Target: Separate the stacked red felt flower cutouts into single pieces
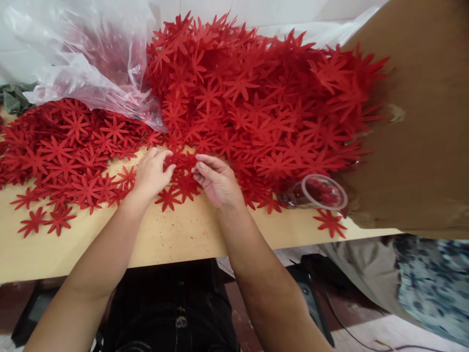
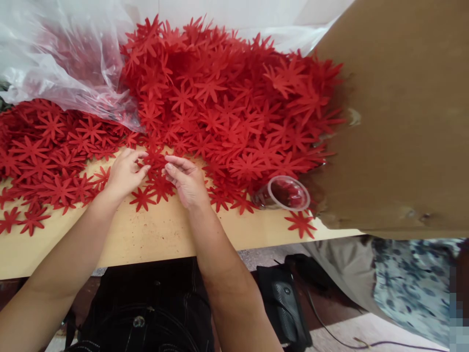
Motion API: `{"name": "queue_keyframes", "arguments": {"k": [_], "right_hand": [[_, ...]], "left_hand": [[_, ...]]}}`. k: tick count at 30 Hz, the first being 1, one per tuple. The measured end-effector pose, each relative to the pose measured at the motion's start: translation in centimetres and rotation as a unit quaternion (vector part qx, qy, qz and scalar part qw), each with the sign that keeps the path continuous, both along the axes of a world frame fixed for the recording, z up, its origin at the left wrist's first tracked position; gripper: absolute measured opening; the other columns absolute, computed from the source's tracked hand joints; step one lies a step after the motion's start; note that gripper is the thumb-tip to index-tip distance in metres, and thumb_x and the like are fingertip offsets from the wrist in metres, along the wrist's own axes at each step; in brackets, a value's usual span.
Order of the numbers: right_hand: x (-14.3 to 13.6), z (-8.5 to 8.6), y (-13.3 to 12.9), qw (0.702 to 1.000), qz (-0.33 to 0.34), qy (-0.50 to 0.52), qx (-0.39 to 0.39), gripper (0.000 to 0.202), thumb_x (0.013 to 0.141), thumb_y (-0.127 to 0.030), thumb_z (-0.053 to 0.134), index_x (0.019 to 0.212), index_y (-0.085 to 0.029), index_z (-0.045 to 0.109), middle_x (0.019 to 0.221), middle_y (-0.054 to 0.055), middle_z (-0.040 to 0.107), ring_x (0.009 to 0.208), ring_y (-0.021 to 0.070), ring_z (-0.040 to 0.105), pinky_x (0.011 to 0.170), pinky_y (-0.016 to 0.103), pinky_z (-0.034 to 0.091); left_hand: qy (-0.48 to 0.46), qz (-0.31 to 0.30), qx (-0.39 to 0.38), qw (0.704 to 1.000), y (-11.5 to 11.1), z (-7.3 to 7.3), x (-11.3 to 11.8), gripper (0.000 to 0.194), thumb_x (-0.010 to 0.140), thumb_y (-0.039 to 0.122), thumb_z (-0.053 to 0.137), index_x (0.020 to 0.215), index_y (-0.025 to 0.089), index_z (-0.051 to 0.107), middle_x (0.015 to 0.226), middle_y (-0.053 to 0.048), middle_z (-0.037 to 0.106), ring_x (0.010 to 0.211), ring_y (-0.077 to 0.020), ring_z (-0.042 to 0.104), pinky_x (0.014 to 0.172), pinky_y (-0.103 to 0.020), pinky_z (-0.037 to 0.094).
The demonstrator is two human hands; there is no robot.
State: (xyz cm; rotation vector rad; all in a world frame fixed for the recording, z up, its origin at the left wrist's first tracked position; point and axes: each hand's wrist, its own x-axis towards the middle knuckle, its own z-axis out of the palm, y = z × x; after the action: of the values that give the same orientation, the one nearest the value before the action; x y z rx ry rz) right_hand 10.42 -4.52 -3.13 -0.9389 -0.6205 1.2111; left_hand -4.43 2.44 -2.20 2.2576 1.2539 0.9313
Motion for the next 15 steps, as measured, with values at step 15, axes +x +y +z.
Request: {"name": "queue_keyframes", "arguments": {"k": [15], "right_hand": [[-1.4, -1.3, 0.3, 0.925, -0.097, -0.364, 0.04, 0.013, 0.072, -0.03, 0.06, 0.073, -0.018, 0.057, 0.08, 0.002, 0.053, 0.071, 0.0118, 0.054, 0.064, 0.027, 0.046]], "left_hand": [[0.238, 0.011, 0.0, 0.971, 0.1, 0.8, 0.0, 0.015, 0.081, 0.022, 0.047, 0.078, 0.018, 0.061, 0.091, -0.009, 0.062, 0.09, -0.0258, 0.057, 0.083, -0.04, 0.042]]}}
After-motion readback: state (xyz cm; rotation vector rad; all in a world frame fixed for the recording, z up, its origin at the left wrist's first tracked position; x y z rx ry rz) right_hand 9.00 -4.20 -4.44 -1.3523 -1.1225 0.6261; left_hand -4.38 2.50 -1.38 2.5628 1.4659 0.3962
